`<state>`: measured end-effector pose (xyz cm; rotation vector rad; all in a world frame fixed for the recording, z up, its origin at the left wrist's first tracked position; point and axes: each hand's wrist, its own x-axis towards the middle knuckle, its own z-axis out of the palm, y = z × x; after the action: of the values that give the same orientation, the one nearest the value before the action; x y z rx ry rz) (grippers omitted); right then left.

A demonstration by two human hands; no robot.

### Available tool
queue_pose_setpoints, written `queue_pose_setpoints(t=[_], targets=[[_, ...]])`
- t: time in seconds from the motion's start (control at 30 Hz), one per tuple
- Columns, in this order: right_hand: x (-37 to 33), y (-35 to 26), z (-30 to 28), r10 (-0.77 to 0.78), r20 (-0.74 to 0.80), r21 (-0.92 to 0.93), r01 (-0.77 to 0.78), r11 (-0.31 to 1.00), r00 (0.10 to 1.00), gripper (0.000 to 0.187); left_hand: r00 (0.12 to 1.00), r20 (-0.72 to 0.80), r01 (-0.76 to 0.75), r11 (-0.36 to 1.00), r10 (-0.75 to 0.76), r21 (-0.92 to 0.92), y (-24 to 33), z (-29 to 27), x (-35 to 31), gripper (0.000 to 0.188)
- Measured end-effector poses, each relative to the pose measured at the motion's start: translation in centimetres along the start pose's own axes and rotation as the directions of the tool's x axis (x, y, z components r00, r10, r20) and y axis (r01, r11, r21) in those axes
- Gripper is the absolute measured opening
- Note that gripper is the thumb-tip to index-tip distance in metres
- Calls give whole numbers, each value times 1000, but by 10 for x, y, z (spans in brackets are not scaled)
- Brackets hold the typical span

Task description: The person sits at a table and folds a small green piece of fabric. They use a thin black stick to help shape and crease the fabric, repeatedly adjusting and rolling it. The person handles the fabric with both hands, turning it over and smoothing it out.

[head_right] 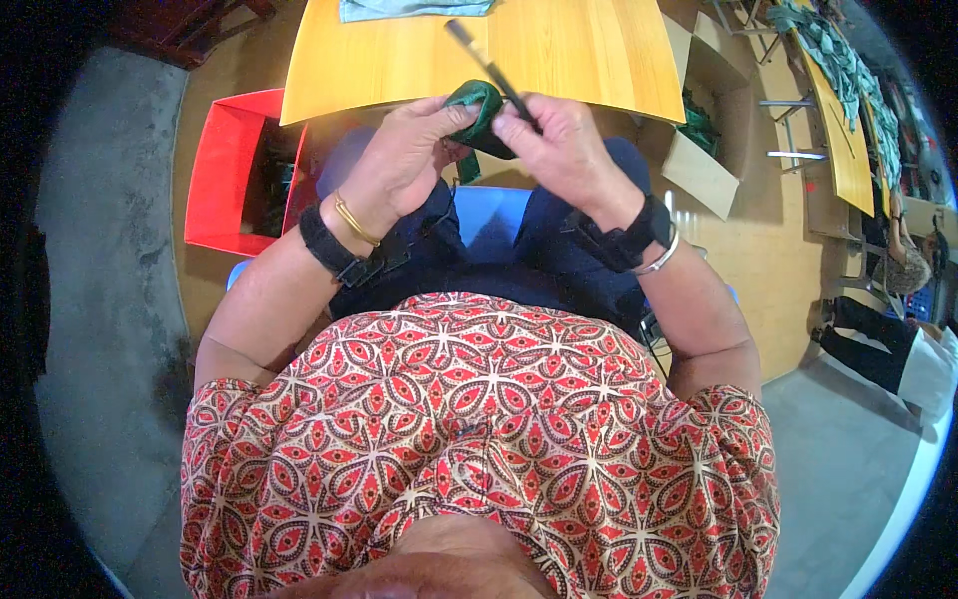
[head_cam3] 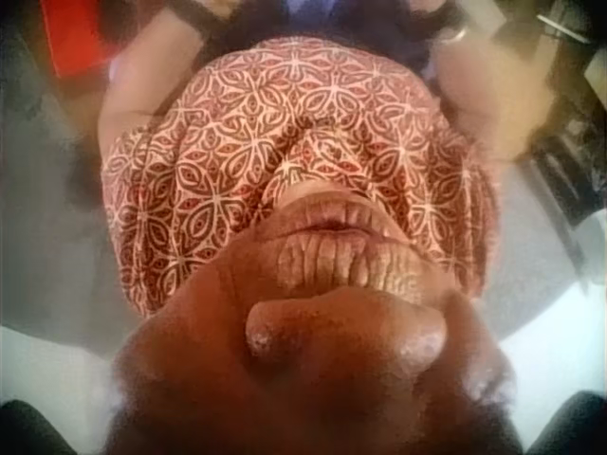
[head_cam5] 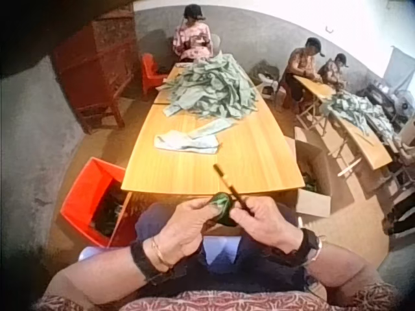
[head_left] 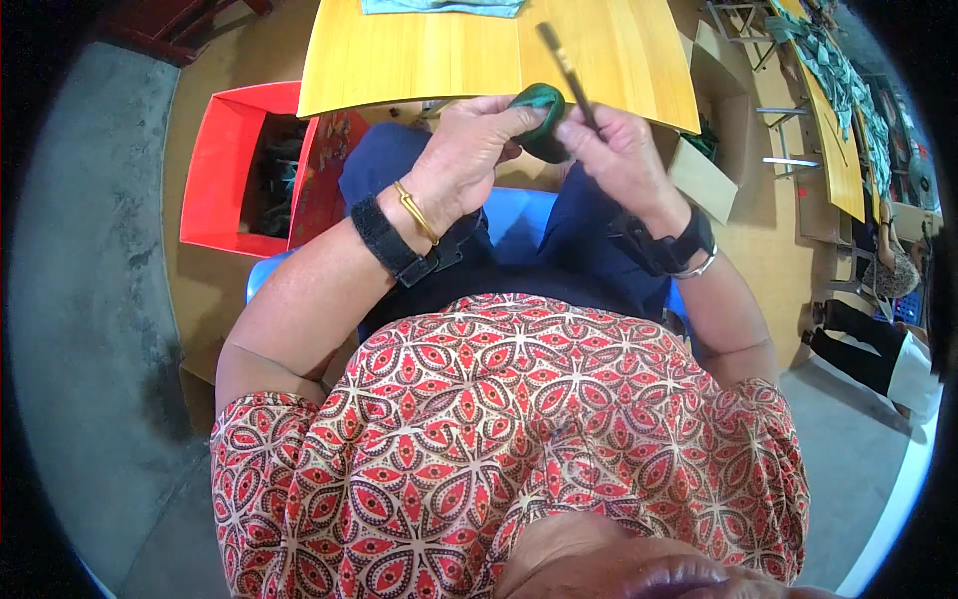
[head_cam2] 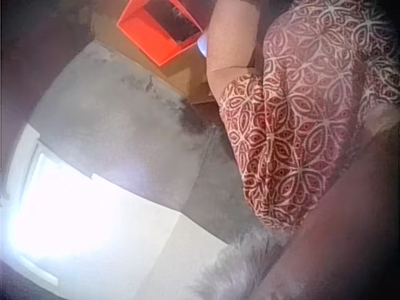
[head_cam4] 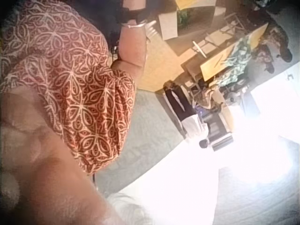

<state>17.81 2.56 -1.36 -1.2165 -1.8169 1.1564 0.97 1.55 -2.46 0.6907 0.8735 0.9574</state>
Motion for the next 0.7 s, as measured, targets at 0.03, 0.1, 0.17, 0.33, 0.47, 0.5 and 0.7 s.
queue_pose_setpoints(t=[0.03, 0.1, 0.17, 0.33, 0.47, 0.5, 0.7], targets=[[1, 0, 4, -75, 14, -96, 76, 993, 997, 17, 1000, 3, -9, 1000, 9, -14, -1, -1, 1, 22], [-2, -5, 2, -66, -15, -88, 65, 994, 998, 15, 1000, 8, -18, 999, 18, -50, -1, -3, 2, 22], [-1, -2, -4, 67, -70, 156, -56, 986, 995, 16, 1000, 11, -15, 995, 17, -95, 0, -4, 3, 21], [1, -7, -4, 39, 103, 6, -40, 999, 994, 18, 992, 122, -19, 998, 27, -68, 0, -3, 1, 20], [-1, -9, -3, 43, 80, 67, -48, 997, 996, 15, 995, 94, -12, 998, 19, -64, -1, -1, -1, 18], [-1, -9, -3, 42, 74, 101, -49, 994, 996, 14, 995, 94, -6, 996, 14, -85, -2, -1, -1, 18], [0, 1, -2, -99, 30, -257, 103, 961, 995, 15, 983, 186, 36, 971, 9, -235, -5, 0, -5, 20]])
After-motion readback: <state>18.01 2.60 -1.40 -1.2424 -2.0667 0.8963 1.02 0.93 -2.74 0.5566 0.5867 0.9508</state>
